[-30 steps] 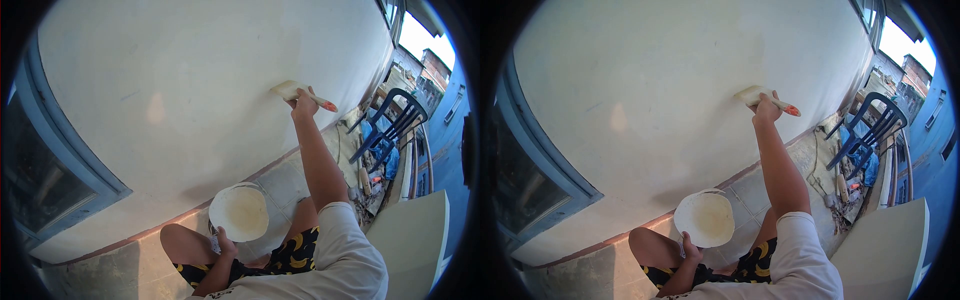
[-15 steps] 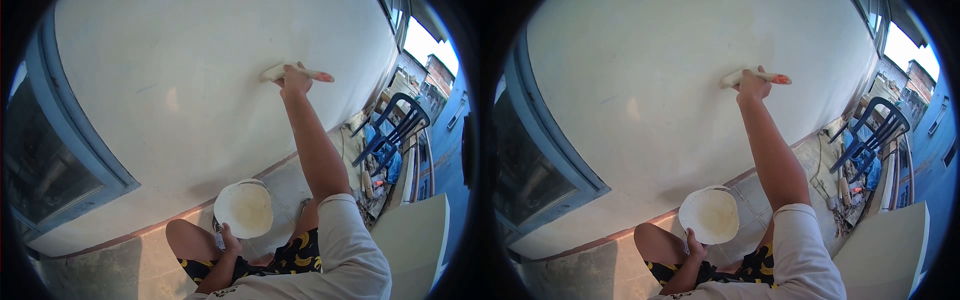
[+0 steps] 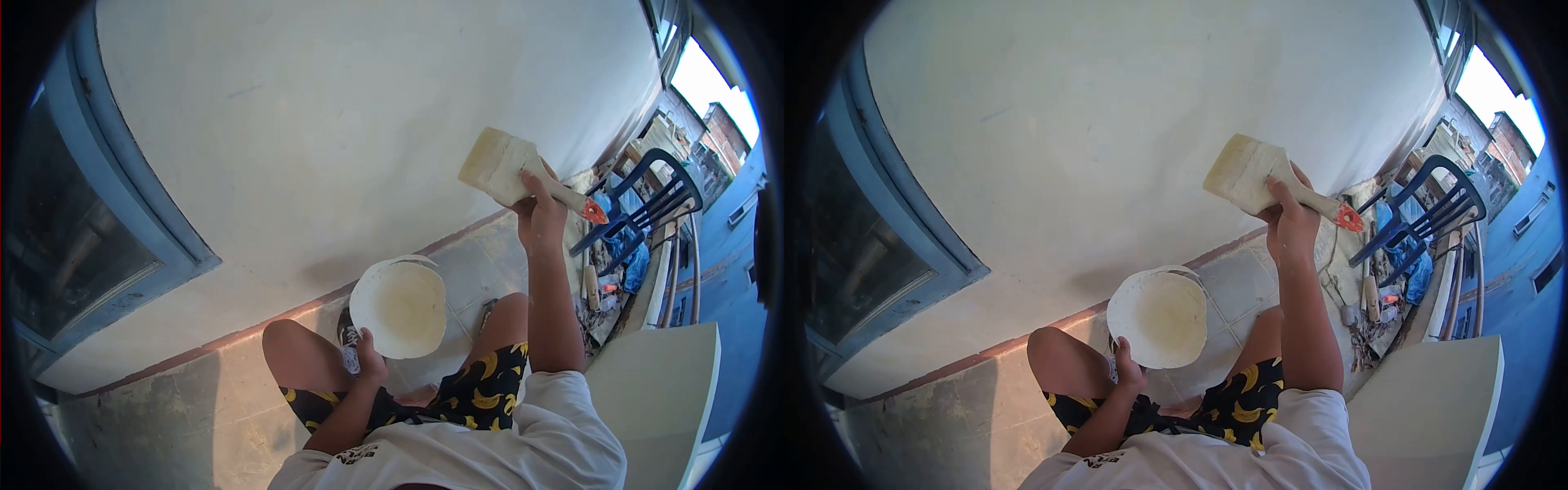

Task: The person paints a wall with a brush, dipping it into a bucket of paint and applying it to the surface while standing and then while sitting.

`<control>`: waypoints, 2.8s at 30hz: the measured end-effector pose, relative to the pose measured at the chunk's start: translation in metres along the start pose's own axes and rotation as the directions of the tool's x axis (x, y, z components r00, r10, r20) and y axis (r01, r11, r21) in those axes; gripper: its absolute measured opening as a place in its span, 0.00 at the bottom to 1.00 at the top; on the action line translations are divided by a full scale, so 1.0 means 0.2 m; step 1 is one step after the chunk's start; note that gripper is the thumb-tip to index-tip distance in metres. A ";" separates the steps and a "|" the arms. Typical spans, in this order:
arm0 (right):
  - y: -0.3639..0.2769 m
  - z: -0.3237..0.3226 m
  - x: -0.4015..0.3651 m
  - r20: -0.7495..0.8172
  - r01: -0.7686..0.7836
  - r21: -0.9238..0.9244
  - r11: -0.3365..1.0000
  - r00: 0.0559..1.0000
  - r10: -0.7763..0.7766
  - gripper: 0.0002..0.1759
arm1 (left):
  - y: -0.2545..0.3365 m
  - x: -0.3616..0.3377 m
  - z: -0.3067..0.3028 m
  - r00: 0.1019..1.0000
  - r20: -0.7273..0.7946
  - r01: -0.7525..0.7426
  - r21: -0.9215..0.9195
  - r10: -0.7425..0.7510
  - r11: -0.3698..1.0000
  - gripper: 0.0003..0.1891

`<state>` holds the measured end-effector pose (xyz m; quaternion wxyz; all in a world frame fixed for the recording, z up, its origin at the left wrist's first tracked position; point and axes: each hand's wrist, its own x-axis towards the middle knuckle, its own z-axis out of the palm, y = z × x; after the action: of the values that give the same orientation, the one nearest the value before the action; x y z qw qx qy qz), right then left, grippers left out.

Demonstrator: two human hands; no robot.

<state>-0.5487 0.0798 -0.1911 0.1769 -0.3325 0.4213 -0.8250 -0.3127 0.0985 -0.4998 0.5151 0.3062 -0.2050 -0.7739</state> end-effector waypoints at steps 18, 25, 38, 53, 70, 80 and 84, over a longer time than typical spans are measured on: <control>0.26 0.00 -0.37 0.536 0.240 -0.799 0.552 0.700 0.471 0.21 | 0.20 -0.09 0.34 0.935 0.270 -0.279 0.165 0.229 0.946 0.36; 0.36 -0.09 -0.40 0.462 0.169 -0.845 0.508 0.709 0.532 0.21 | 0.14 -0.12 0.33 0.929 0.296 -0.285 0.183 0.223 0.941 0.33; 0.32 -0.19 -0.48 0.408 0.034 -0.799 0.601 0.763 0.500 0.21 | 0.09 -0.05 0.31 0.974 0.203 -0.145 0.228 0.099 0.963 0.32; 0.46 -0.53 -0.52 0.011 -0.480 -0.255 0.839 0.866 0.499 0.29 | 0.09 0.16 0.39 0.967 0.139 0.178 0.235 -0.214 0.956 0.31; 0.49 -0.43 -0.27 0.236 -0.051 -0.887 0.460 0.805 0.545 0.23 | 0.01 0.20 0.45 0.928 0.373 -0.137 0.372 -0.013 0.918 0.29; 0.50 -0.40 -0.29 0.229 -0.013 -0.919 0.395 0.796 0.560 0.23 | 0.03 0.14 0.47 0.908 0.418 -0.153 0.359 -0.012 0.921 0.31; 0.46 -0.42 -0.31 0.271 0.003 -0.893 0.451 0.803 0.531 0.23 | 0.02 0.14 0.46 0.923 0.384 -0.121 0.373 -0.034 0.920 0.31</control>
<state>-0.5622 0.1099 -0.3254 0.2251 -0.5092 0.7583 -0.3392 -0.3808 0.0713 -0.4377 0.4115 0.2408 -0.4580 -0.7503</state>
